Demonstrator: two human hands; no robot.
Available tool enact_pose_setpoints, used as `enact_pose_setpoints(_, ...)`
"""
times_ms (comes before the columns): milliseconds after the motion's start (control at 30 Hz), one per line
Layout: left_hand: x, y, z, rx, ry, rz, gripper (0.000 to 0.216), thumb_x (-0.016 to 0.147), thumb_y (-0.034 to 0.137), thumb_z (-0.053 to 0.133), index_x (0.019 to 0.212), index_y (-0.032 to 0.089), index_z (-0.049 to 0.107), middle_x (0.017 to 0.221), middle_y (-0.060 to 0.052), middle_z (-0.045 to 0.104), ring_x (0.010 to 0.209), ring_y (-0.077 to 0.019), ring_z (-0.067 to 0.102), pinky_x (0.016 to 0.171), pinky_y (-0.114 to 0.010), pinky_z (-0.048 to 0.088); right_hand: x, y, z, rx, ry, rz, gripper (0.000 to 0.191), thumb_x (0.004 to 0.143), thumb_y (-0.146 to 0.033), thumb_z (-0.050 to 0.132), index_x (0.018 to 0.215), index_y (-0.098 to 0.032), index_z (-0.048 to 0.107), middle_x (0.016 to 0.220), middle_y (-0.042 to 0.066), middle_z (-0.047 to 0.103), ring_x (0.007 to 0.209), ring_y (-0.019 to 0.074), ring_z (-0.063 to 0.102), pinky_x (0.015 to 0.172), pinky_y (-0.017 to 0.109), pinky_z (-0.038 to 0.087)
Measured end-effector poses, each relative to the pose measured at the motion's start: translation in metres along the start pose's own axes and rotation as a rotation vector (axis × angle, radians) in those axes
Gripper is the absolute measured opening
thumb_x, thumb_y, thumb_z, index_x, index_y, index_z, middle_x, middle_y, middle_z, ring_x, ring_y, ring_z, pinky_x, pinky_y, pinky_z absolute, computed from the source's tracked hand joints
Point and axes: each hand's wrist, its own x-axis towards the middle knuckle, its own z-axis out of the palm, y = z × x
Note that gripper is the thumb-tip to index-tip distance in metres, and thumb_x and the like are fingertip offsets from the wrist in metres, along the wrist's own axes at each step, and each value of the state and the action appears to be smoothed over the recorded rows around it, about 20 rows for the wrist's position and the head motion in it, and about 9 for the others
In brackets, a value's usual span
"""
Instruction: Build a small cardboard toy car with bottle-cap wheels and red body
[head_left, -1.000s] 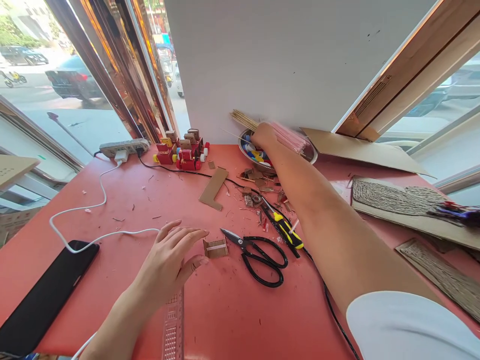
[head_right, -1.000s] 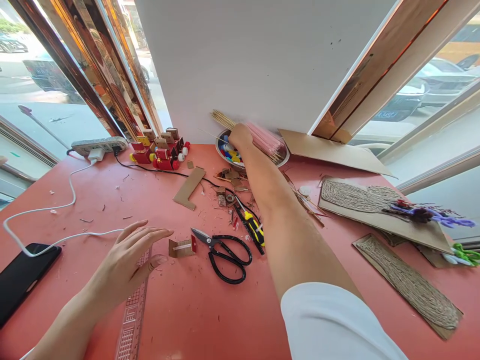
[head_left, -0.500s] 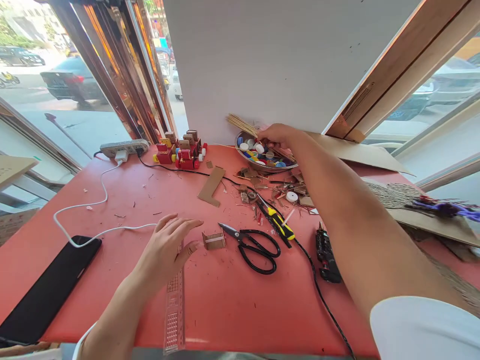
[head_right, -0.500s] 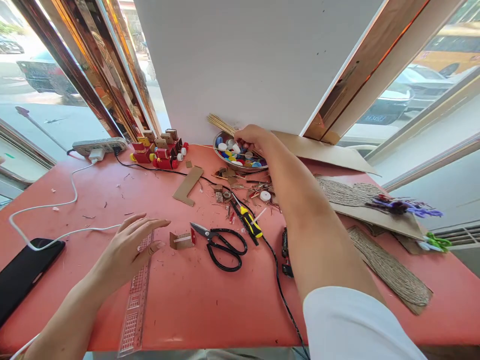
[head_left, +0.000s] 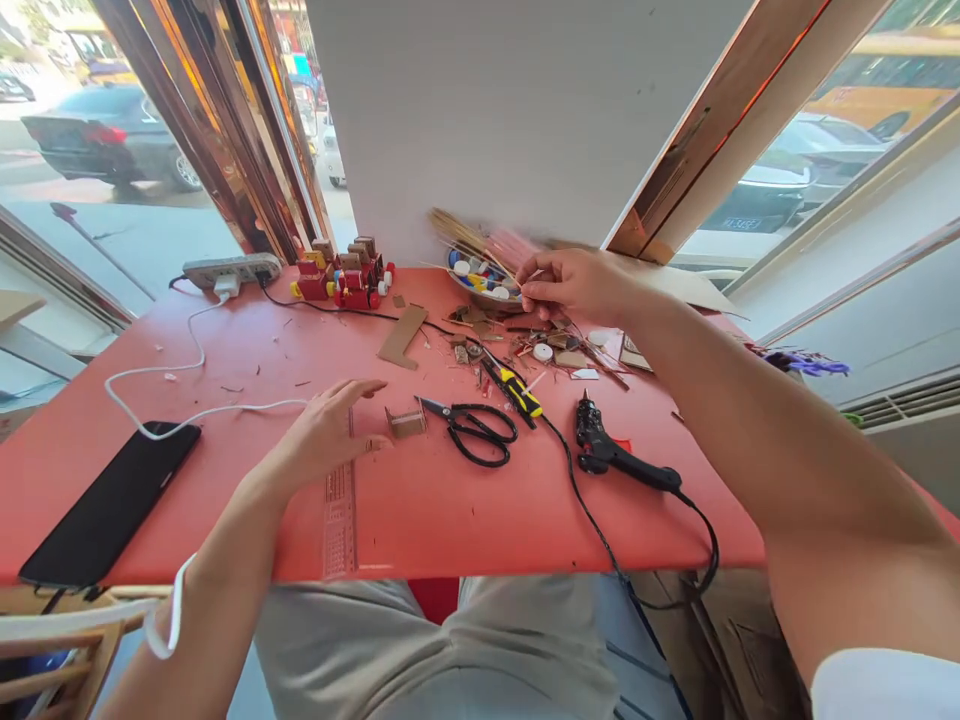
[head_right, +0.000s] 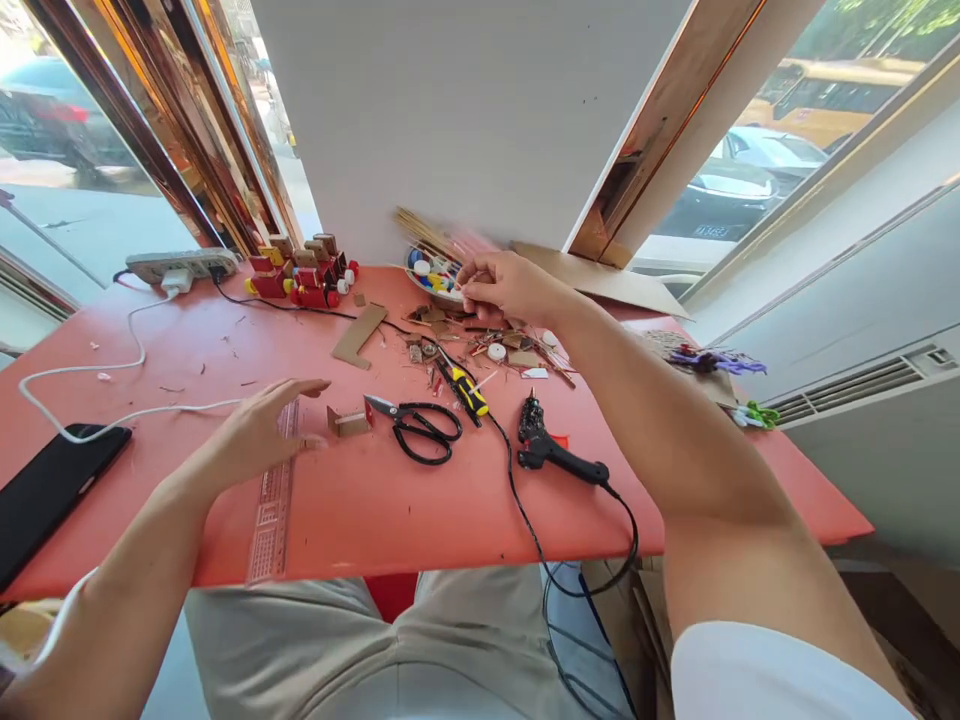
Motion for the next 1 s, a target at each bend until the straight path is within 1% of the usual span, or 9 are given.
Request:
enact_pose_setpoints(67,0.001,0.001,0.0,0.001,-0.054,-0.001,0.066,0.077,0.051,0.084,0.136,0.025,0.069,0.137,-0.011,0.076,0.126,-0.0347,0.072,0.108,-0.048,0.058,-0.023,0.001,0.016,-0.083,-0.006,-0.063,0.014,0.091,-0.013,0.075,0.086,-0.022,0.067,0.066,-0.003,0.066,0.053,0.0109,0.054,0.054,0.024,0.043)
enact_pose_setpoints(133,0.003,0.004,0.002,0.011,-0.082,0.004,0.064,0.075,0.047,0.085,0.134,0.025,0.071,0.136,-0.01,0.076,0.126,-0.0347,0.071,0.11,-0.048,0.057,-0.045,0.003,0.036,-0.225,0.022,-0.144,0.011,0.09,-0.014,0.073,0.085,-0.023,0.07,0.068,-0.002,0.067,0.058,0.0142,0.058,0.062,0.029,0.047)
enact_pose_setpoints(233,0.005,0.008,0.006,0.036,-0.082,-0.028,0.059,0.076,0.041,0.084,0.131,0.024,0.072,0.135,-0.01,0.076,0.127,-0.035,0.07,0.111,-0.049,0.055,-0.07,0.01,0.064,-0.434,0.061,-0.276,0.011,0.086,-0.016,0.07,0.083,-0.026,0.075,0.077,0.002,0.073,0.072,0.0211,0.066,0.072,0.035,0.05)
enact_pose_setpoints(333,0.006,0.014,0.009,0.049,-0.066,-0.056,0.057,0.076,0.036,0.083,0.13,0.024,0.072,0.134,-0.01,0.077,0.129,-0.0353,0.07,0.111,-0.049,0.054,-0.082,0.019,0.088,-0.539,0.101,-0.351,0.015,0.088,-0.016,0.066,0.084,-0.025,0.077,0.09,0.007,0.076,0.084,0.0256,0.069,0.075,0.037,0.049)
enact_pose_setpoints(433,0.007,0.016,0.011,0.05,-0.047,-0.072,0.055,0.077,0.032,0.08,0.131,0.024,0.072,0.13,-0.009,0.079,0.125,-0.0344,0.072,0.11,-0.048,0.055,-0.084,0.026,0.102,-0.58,0.136,-0.361,0.018,0.093,-0.017,0.062,0.087,-0.024,0.078,0.095,0.01,0.076,0.09,0.0273,0.07,0.074,0.037,0.048)
enact_pose_setpoints(633,0.008,0.016,0.01,0.003,-0.004,-0.044,0.048,0.08,0.03,0.073,0.127,0.024,0.074,0.118,-0.006,0.083,0.116,-0.0308,0.076,0.109,-0.047,0.055,-0.084,0.029,0.115,-0.632,0.113,-0.309,0.017,0.096,-0.02,0.063,0.089,-0.021,0.078,0.092,0.012,0.075,0.087,0.0279,0.069,0.069,0.036,0.044)
enact_pose_setpoints(800,0.008,0.016,0.011,-0.2,0.034,-0.075,0.044,0.078,0.033,0.072,0.12,0.022,0.075,0.095,-0.001,0.083,0.1,-0.0249,0.078,0.101,-0.04,0.058,-0.085,0.031,0.117,-0.544,0.115,-0.338,0.018,0.096,-0.02,0.063,0.088,-0.022,0.078,0.091,0.011,0.076,0.088,0.0283,0.07,0.073,0.037,0.048)
enact_pose_setpoints(867,0.008,0.017,0.011,-0.281,0.054,-0.087,0.042,0.076,0.033,0.073,0.117,0.022,0.074,0.094,-0.001,0.082,0.099,-0.0243,0.079,0.1,-0.04,0.059,-0.086,0.032,0.115,-0.494,0.128,-0.362,0.018,0.096,-0.02,0.062,0.088,-0.024,0.078,0.09,0.009,0.076,0.088,0.0281,0.07,0.075,0.037,0.05)
enact_pose_setpoints(1000,0.009,0.016,0.01,-0.373,0.083,-0.071,0.041,0.076,0.033,0.075,0.114,0.021,0.072,0.094,-0.003,0.083,0.1,-0.0252,0.079,0.102,-0.043,0.059,-0.089,0.032,0.112,-0.441,0.145,-0.375,0.018,0.095,-0.02,0.062,0.09,-0.025,0.078,0.089,0.008,0.076,0.087,0.0272,0.07,0.076,0.038,0.051)
